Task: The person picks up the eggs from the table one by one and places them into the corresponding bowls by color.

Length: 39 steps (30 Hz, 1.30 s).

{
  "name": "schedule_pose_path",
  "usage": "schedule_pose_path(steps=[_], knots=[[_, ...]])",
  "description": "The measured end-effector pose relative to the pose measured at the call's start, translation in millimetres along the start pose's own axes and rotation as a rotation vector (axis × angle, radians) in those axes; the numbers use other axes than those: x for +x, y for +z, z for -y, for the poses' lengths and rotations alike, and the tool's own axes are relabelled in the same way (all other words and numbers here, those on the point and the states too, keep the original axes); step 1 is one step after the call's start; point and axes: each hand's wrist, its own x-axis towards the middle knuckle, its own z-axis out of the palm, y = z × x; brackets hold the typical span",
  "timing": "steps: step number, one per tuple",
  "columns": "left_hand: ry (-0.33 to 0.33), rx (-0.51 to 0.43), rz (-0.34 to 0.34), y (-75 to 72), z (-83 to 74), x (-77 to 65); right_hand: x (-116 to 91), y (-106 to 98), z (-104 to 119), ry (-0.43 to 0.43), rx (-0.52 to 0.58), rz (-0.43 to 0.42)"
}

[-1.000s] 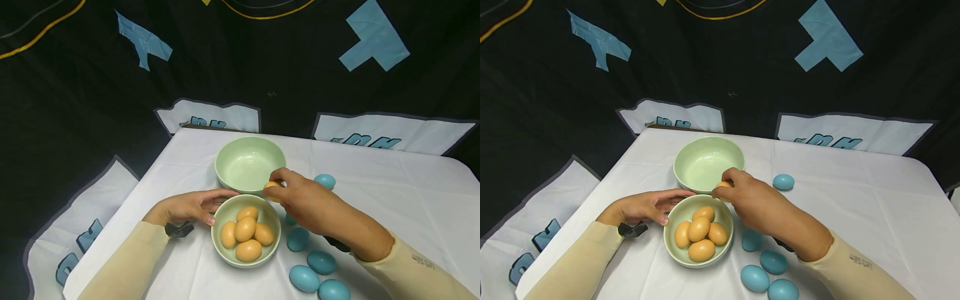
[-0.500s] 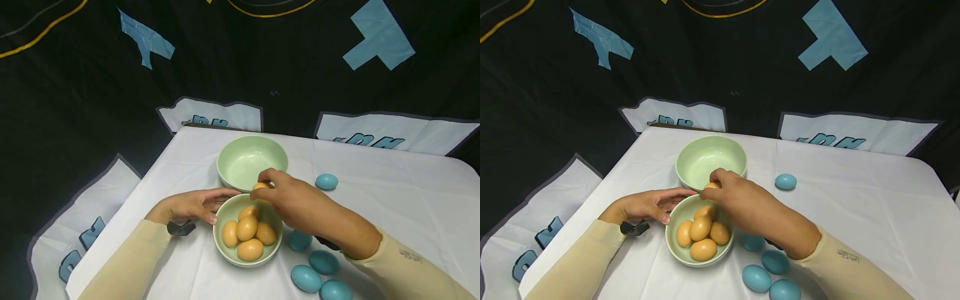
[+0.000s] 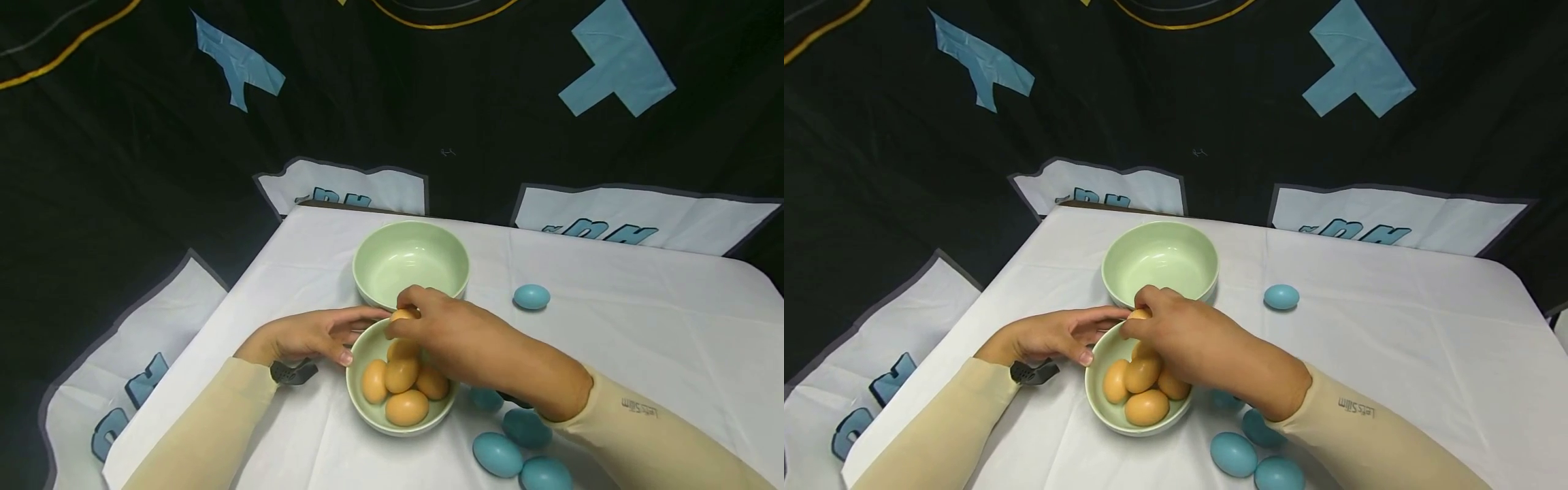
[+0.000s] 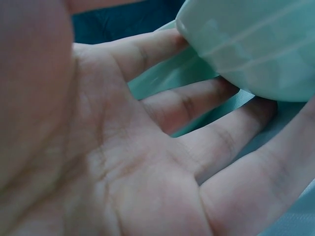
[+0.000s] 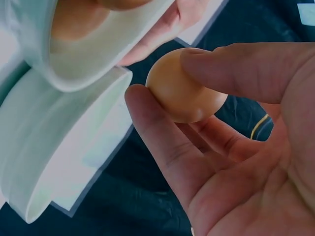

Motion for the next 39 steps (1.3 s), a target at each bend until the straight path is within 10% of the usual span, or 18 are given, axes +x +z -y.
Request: schedule_pose_path(steps=[17, 39], knots=[[-0.040, -0.034, -0.032, -1.0, 0.7, -3.2, 24, 28, 4, -0.025, 0.011, 0.151], [-0.007, 0.025, -0.035, -2.6, 1.4, -2.4, 27, 45, 6, -0.107, 0.058, 0.086]])
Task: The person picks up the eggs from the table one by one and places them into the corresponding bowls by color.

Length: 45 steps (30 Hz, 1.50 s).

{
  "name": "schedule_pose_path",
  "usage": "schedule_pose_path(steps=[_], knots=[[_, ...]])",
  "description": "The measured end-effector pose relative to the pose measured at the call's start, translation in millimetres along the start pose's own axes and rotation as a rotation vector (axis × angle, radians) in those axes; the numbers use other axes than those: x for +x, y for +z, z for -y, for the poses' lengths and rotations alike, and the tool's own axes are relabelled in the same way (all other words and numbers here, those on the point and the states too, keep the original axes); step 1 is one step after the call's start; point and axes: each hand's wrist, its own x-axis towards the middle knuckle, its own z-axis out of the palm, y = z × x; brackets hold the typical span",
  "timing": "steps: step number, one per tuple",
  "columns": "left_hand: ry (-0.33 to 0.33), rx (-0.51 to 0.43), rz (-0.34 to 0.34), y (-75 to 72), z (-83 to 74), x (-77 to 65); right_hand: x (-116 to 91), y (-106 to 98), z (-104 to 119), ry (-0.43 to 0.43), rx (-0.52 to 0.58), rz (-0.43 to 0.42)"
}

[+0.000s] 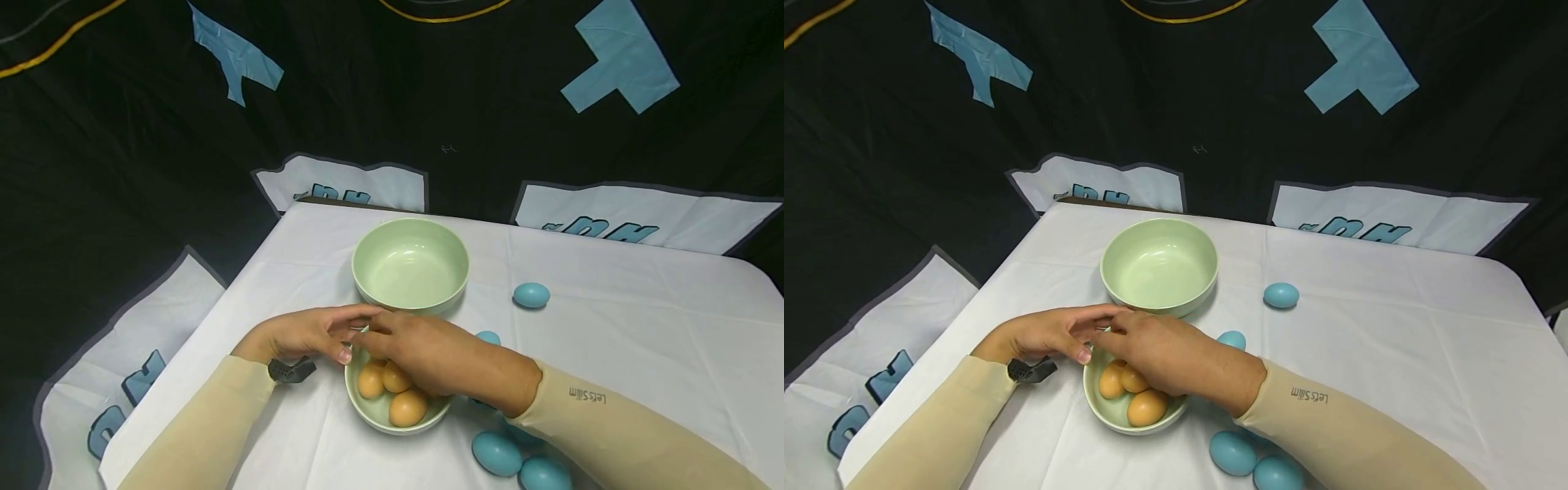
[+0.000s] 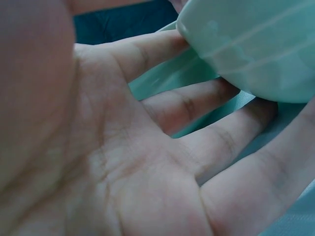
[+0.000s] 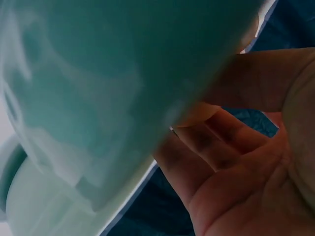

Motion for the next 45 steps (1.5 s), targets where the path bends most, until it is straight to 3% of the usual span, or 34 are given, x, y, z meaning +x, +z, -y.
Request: schedule_pose_path(steps=[11, 17, 21, 26, 30, 41, 45], knots=[[-0.003, -0.022, 0.035, 1.9, -4.7, 5.5, -8, -5, 5, 0.062, 0.081, 0.036], [-0.003, -0.036, 0.042, 1.8, -6.7, 7.9, -17, -9, 7, 0.101, 0.072, 0.009], [0.004, -0.031, 0.053, 1.5, -8.0, 11.0, -34, -19, 2, 0.146, 0.088, -0.025], [0.005, -0.018, 0.054, 2.0, -13.0, 13.8, -72, -43, -18, 0.210, 0.076, -0.125], [-0.001, -0.022, 0.050, 1.4, -15.2, 12.8, -101, -53, -36, 0.317, 0.073, -0.121], [-0.004, -0.024, 0.035, 0.5, -5.6, 10.0, -137, -33, -103, 0.670, 0.090, -0.130], [-0.020, -0.029, 0.026, 3.6, -2.2, 4.2, -144, -21, -121, 0.725, 0.143, -0.119]])
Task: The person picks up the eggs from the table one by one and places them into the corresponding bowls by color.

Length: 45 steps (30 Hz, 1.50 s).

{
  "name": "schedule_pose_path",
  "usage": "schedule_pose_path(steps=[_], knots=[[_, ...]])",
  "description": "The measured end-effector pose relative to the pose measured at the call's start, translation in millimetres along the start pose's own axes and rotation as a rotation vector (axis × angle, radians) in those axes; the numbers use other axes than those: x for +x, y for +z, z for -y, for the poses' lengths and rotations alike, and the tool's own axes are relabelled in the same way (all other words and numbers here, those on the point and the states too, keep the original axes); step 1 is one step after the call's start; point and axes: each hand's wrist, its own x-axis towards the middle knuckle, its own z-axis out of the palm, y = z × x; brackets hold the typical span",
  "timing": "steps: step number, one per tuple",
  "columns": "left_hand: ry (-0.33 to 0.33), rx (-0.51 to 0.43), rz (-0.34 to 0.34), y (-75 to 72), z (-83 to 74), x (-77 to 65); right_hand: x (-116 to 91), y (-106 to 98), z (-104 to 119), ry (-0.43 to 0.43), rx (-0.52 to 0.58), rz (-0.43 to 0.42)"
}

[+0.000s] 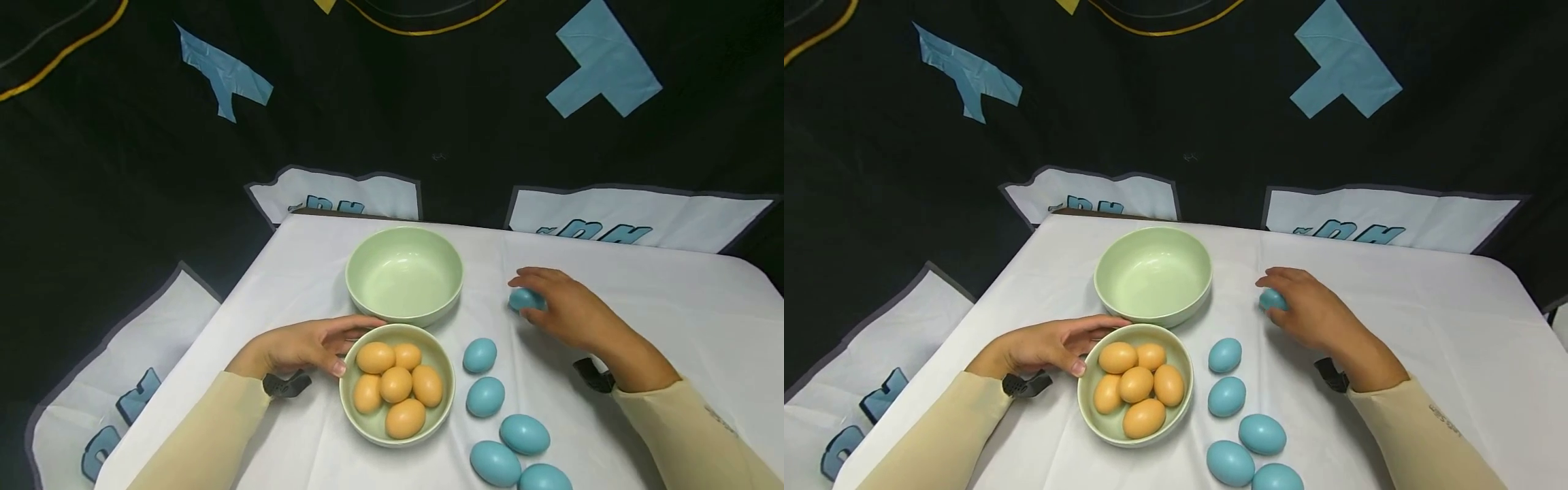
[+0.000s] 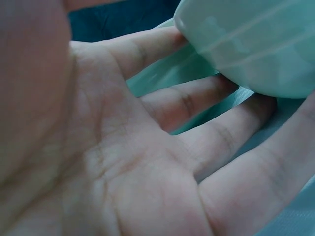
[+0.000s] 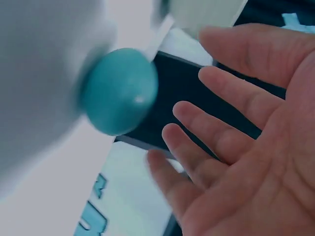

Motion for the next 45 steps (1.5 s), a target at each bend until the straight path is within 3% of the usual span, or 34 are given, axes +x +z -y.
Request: schedule_pose_path(steps=[9, 32, 36, 41, 45], knots=[[0.007, 0.002, -0.009, 0.3, 2.1, -3.4, 6, 20, -18, -0.008, -0.019, 0.016], [0.011, -0.039, -0.024, -2.5, 2.3, 0.4, 3, 23, -21, -0.042, -0.047, -0.036], [0.022, -0.096, -0.118, -6.5, 3.7, 1.0, 3, 23, -21, -0.052, -0.055, -0.045], [0.042, -0.228, -0.291, -13.3, 9.0, 2.2, 3, 23, -21, -0.057, -0.054, -0.042], [0.046, -0.259, -0.429, -15.3, 9.3, 4.0, 2, 26, -20, -0.051, -0.035, -0.038]])
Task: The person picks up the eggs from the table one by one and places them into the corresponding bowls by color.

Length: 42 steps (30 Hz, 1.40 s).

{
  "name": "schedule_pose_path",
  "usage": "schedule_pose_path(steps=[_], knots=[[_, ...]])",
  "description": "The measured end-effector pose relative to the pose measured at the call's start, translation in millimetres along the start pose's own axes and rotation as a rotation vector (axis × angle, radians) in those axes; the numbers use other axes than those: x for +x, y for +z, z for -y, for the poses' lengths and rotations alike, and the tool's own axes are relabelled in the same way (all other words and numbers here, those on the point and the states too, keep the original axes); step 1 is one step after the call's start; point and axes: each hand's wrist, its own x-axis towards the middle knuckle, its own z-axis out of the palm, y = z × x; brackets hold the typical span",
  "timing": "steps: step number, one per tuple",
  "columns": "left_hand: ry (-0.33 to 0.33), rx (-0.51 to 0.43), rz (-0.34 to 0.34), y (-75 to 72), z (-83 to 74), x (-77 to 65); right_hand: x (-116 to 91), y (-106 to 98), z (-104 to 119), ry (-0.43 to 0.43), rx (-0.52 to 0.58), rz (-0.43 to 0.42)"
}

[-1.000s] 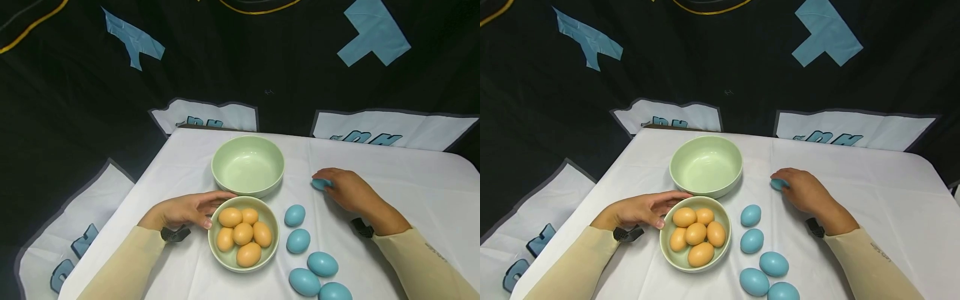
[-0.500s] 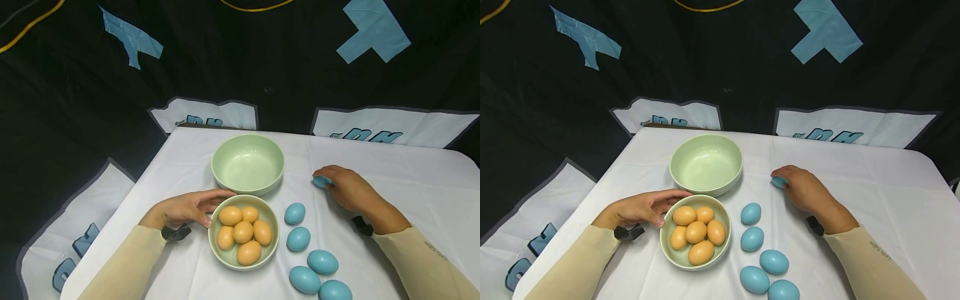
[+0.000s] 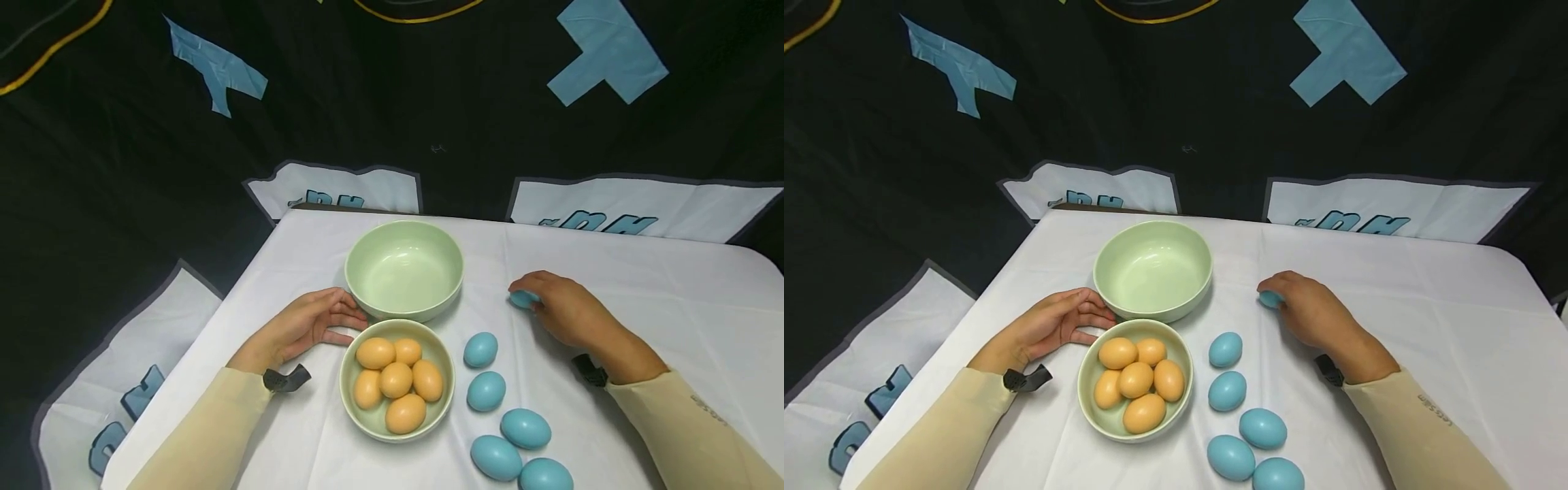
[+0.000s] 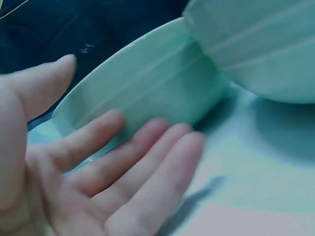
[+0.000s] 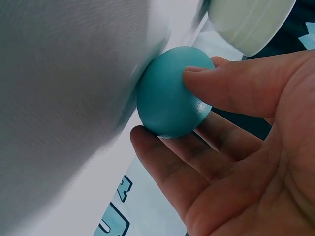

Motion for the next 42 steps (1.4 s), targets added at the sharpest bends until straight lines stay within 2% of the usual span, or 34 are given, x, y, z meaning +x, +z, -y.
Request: schedule_pose_path(steps=[5, 9, 11, 14, 21, 27, 31, 37, 42], knots=[[-0.042, 0.050, -0.219, 2.1, -0.4, 4.9, 0, 8, 3, 0.007, 0.010, -0.005], [-0.039, 0.136, -0.362, -0.9, -4.2, 5.5, 2, 12, 6, -0.007, 0.008, -0.014], [-0.043, 0.184, -0.413, -2.5, -9.4, 6.5, 3, 13, 8, -0.005, 0.009, -0.014], [-0.056, 0.241, -0.452, -3.3, -19.7, 10.9, 3, 12, 8, 0.006, 0.008, -0.010], [-0.042, 0.287, -0.395, 0.9, -43.9, 24.7, -1, 9, 6, 0.024, 0.001, -0.007], [0.007, 0.449, -0.286, 3.0, -62.3, 35.2, -1, 7, 5, 0.029, -0.002, -0.010], [0.019, 0.554, -0.255, 5.2, -72.6, 42.9, -2, 6, 4, 0.036, -0.005, -0.011], [0.009, 0.661, -0.247, 3.9, -82.3, 52.8, -3, 3, 3, 0.038, -0.003, -0.019], [0.008, 0.694, -0.185, -4.5, -91.9, 51.1, -2, 2, 2, 0.025, 0.007, -0.024]])
